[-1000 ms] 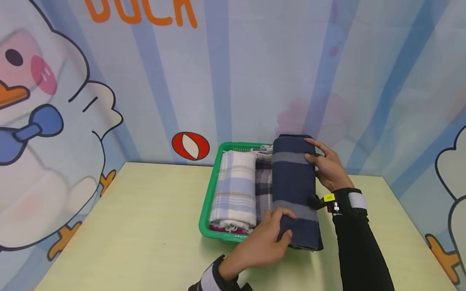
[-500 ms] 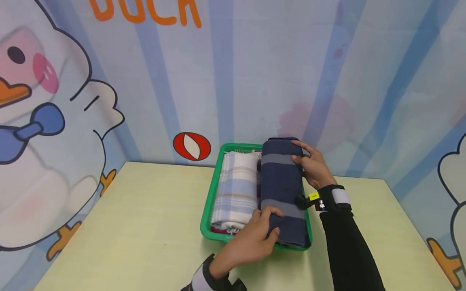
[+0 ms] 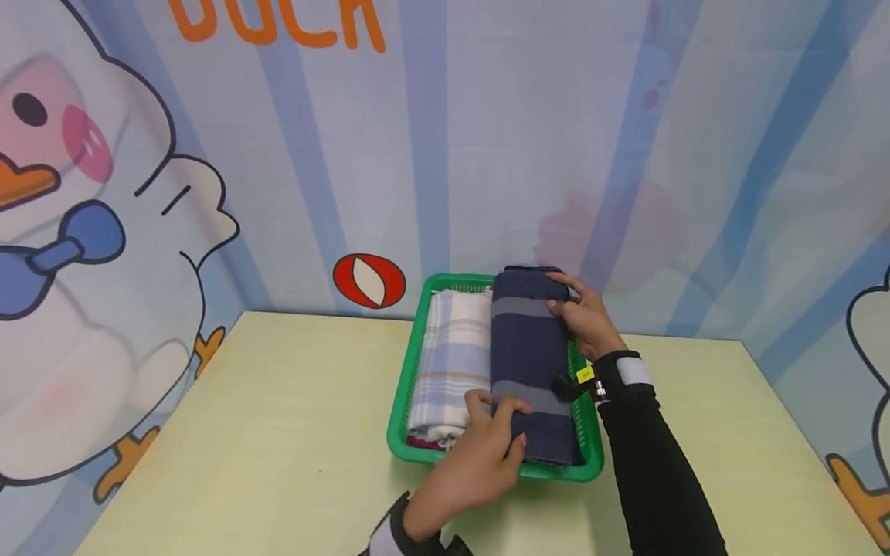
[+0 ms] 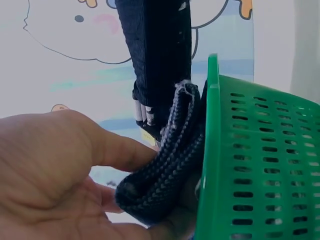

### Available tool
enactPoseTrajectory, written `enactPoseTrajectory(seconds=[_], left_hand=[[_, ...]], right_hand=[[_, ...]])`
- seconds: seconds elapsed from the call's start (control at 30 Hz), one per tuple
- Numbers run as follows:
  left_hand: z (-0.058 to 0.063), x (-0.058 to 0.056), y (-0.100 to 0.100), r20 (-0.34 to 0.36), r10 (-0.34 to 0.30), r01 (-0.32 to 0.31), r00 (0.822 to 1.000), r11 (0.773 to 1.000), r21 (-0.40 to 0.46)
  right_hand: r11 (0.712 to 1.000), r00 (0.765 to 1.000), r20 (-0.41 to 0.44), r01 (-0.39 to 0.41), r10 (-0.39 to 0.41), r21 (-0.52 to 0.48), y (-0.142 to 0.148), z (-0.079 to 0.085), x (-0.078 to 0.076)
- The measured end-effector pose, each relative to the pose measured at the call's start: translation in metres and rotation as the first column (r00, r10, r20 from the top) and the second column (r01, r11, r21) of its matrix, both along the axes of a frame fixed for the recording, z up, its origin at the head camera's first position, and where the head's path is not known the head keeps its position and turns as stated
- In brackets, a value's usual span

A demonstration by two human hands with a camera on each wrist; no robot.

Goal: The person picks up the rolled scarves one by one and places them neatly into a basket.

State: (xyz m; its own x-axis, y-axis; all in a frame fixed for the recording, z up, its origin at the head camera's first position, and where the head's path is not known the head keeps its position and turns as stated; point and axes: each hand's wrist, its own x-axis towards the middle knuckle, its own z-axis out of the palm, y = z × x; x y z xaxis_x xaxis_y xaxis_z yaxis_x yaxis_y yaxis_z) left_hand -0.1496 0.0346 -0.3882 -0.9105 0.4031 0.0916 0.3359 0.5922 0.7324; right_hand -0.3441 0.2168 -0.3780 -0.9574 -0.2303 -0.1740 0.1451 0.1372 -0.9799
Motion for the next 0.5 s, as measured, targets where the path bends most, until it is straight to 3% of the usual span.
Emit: enactPoseTrajectory(seconds=[0.13, 0.2, 0.3, 0.37, 0.5], left_hand=[[-0.001, 0.002, 0.005, -0.111, 0.034, -0.045, 0.993, 0.994, -0.101], [-0.001, 0.004, 0.006, -0.135, 0.034, -0.055, 0.990, 0.986, -0.155], [0.000, 0.005, 0.006, -0.115, 0.032, -0.056, 0.993, 0.976, -0.213], [0.001, 0.006, 0.007, -0.096, 0.038, -0.061, 0.995, 0.968, -0.245], [0.002, 0.009, 0.008, -0.141, 0.052, -0.098, 0.989, 0.932, -0.349]], right_hand=[[0.998, 1.000, -0.021, -0.013, 0.015, 0.060, 0.000, -0.003, 0.000], [0.993, 0.998, -0.061, -0.021, 0.028, 0.112, -0.001, -0.004, 0.000], [0.979, 0.992, -0.121, -0.016, 0.041, 0.204, -0.004, -0.003, 0.001], [0.960, 0.985, -0.166, 0.006, 0.042, 0.279, -0.007, -0.002, 0.002], [0.902, 0.968, -0.247, 0.068, 0.044, 0.425, -0.011, 0.001, 0.002]])
